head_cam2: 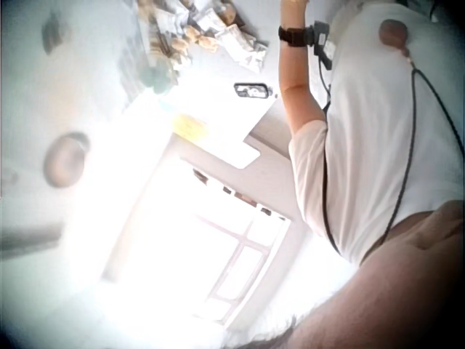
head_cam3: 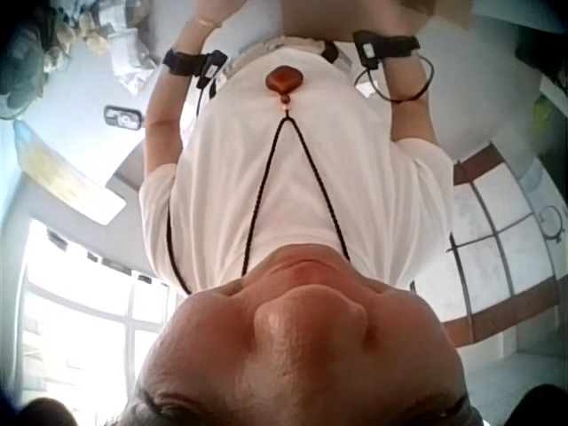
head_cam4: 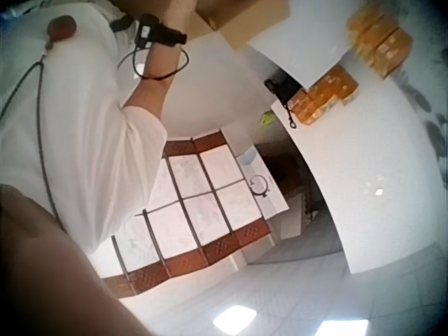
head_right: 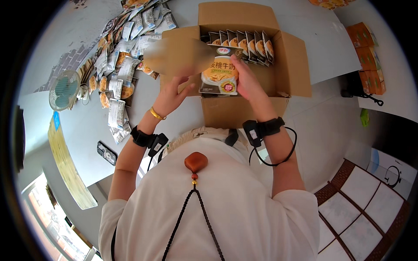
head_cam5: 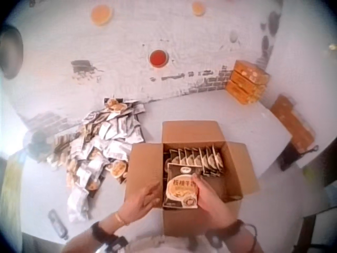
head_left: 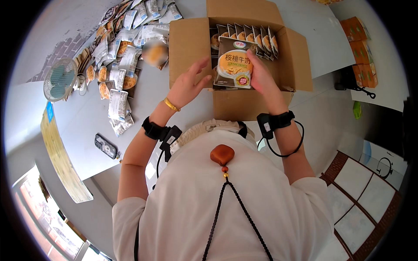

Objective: The person packs small, individually wrapped food packets into a cardboard box. They pick up packets from a large pile on the table and arrange them neatly in rows inside the box. After filling the box, they close the flaps and move the box to a stack of other boxes.

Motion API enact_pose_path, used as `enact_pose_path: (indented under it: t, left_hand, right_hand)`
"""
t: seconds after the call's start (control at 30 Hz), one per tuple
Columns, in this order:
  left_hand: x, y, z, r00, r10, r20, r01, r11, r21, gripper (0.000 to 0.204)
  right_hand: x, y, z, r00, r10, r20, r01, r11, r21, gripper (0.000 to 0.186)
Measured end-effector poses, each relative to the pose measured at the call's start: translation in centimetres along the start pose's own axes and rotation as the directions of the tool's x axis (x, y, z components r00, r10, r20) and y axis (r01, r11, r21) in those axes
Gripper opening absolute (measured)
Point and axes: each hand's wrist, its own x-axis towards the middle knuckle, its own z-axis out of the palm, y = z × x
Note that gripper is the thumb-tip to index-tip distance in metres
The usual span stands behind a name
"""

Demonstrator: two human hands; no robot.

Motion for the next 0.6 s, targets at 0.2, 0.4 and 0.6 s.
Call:
enact_pose_path:
  t: [0.2,0.4,0.6]
  left_hand:
    - [1.7,-2.4,2.9,0.971,0.166,0.170,-0.201,0.957,0.212,0.038]
    - [1.6,-4.0,5.1,0.923,0.249,0.294,-0.352,0.855,0.381,0.035]
    - [1.3,-3.8,5.6,0.923,0.265,0.280,-0.366,0.831,0.419,0.030]
  right_hand:
    - [1.3,-1.1,-7.1,0.975,0.048,-0.218,-0.107,0.957,-0.268,0.045]
    - [2.8,1.1,-8.8,0.906,0.366,-0.211,-0.409,0.886,-0.220,0.045]
    - [5.1,3.4,-7.7,0.954,0.228,-0.194,-0.297,0.794,-0.531,0.057]
